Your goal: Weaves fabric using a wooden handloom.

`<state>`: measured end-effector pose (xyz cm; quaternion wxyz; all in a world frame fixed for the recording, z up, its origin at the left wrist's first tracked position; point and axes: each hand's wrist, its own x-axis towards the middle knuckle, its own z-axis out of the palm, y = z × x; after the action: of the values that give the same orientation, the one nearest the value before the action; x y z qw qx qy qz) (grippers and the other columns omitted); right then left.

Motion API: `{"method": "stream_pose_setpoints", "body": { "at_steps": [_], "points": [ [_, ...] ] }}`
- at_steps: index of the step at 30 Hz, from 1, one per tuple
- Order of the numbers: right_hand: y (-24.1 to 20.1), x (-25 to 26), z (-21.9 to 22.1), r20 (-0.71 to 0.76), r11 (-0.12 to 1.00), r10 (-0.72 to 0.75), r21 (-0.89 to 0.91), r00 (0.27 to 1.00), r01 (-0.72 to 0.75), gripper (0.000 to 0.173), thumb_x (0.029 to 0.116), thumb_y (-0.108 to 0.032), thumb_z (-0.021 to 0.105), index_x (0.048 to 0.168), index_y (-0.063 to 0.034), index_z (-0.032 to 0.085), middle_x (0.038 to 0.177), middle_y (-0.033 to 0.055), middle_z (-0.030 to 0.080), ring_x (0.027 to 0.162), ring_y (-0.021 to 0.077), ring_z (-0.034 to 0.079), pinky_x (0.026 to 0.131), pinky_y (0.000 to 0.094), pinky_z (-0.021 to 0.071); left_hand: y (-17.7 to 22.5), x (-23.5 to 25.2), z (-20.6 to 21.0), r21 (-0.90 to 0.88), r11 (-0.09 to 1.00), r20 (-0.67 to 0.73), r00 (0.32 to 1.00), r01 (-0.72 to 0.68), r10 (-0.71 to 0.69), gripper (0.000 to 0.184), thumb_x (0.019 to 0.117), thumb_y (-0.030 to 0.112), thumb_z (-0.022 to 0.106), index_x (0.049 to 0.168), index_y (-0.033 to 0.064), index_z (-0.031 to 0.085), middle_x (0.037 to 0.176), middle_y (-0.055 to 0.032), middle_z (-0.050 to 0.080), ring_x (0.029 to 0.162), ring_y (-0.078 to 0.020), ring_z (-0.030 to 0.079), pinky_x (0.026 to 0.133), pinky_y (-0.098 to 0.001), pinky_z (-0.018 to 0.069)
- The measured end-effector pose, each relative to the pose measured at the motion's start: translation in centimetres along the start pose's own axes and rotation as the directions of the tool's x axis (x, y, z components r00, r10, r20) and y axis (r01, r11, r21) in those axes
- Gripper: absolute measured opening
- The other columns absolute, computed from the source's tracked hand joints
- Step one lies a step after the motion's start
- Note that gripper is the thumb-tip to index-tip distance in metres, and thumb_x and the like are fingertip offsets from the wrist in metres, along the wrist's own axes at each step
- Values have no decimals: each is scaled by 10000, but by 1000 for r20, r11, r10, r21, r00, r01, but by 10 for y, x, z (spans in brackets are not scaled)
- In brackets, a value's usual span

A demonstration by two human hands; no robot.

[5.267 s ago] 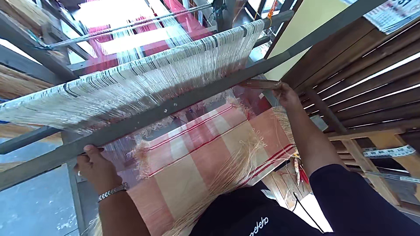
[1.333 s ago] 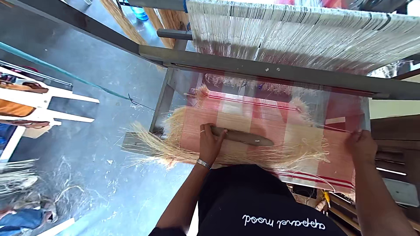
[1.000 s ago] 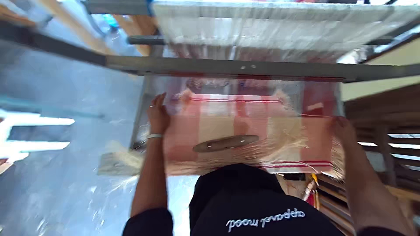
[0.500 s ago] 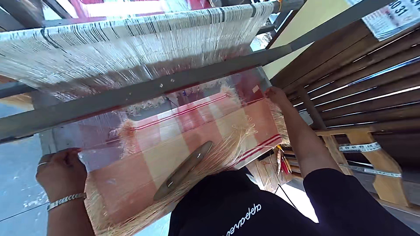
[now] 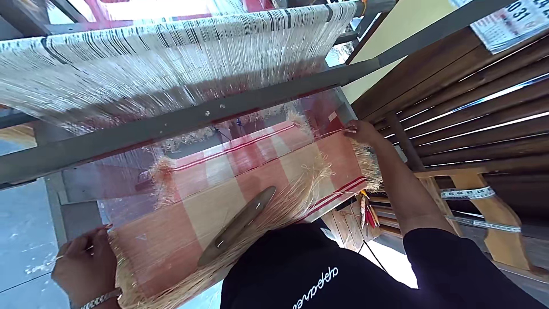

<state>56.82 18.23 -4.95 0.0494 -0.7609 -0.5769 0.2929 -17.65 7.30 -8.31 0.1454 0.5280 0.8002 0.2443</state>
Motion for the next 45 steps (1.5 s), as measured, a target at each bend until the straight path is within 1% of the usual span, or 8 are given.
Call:
{"method": "stream_pose_setpoints", "body": {
  "at_steps": [13,19,23,29,35,38,41,45],
  "points": [
    [-3,15,37,-335,917,326,340,884,-209,297,1036,-240,590,1131,7,727,1126,239,710,1108,400,658,991,622,466,20,-4,5,87,996,40,999,0,-3,309,1053,146,485,1150,-69,683,1178,-337,639,1145,-482,609,1016,-613,428],
    [15,21,12,-209,642,376,761,903,-91,364,1098,-254,481,1405,-63,521,1166,118,697,931,173,698,810,348,575,12,-3,7,109,994,31,999,16,-19,349,1060,198,467,1175,-54,681,1184,-316,643,1128,-444,620,1011,-580,440],
    [9,8,1,-26,802,185,582,982,-135,534,987,-118,653,1472,-59,436,1211,174,660,1061,249,645,917,440,537,12,-4,10,95,995,17,999,31,-33,347,1059,186,467,1166,-68,678,1182,-327,637,1128,-452,614,1010,-578,434],
    [6,20,23,-249,842,287,527,925,-119,516,869,-83,782,1317,-10,537,1030,188,706,913,289,673,856,511,540,15,-6,11,108,993,14,999,45,-47,358,1065,191,457,1181,-68,674,1194,-336,632,1140,-457,610,1022,-574,428],
    [-17,34,31,-284,690,526,694,802,-207,659,883,-131,740,1441,27,427,1155,259,661,1019,366,667,878,537,550,19,-6,9,132,991,49,998,35,-42,360,1065,185,446,1197,-67,667,1236,-337,618,1184,-472,593,1046,-591,420],
    [-6,53,7,-270,607,536,782,800,-142,562,969,-138,657,1455,0,410,1131,170,675,864,224,668,743,402,568,16,-5,8,146,989,48,998,31,-38,354,1062,184,452,1192,-61,672,1224,-331,625,1176,-462,598,1050,-579,421],
    [8,59,-26,-294,753,420,640,858,-150,559,950,-136,656,1464,-38,460,1286,187,651,1099,299,673,913,496,562,15,-5,9,148,988,46,998,43,-50,364,1063,198,445,1196,-53,673,1231,-317,629,1187,-430,601,1057,-543,426],
    [-12,29,-41,74,886,181,421,981,-196,564,979,-151,655,1493,-81,434,1338,177,626,1204,309,600,984,530,490,13,-6,12,119,991,21,998,55,-58,365,1058,197,446,1196,-56,669,1214,-311,633,1153,-412,615,1030,-519,446]
  ]
}}
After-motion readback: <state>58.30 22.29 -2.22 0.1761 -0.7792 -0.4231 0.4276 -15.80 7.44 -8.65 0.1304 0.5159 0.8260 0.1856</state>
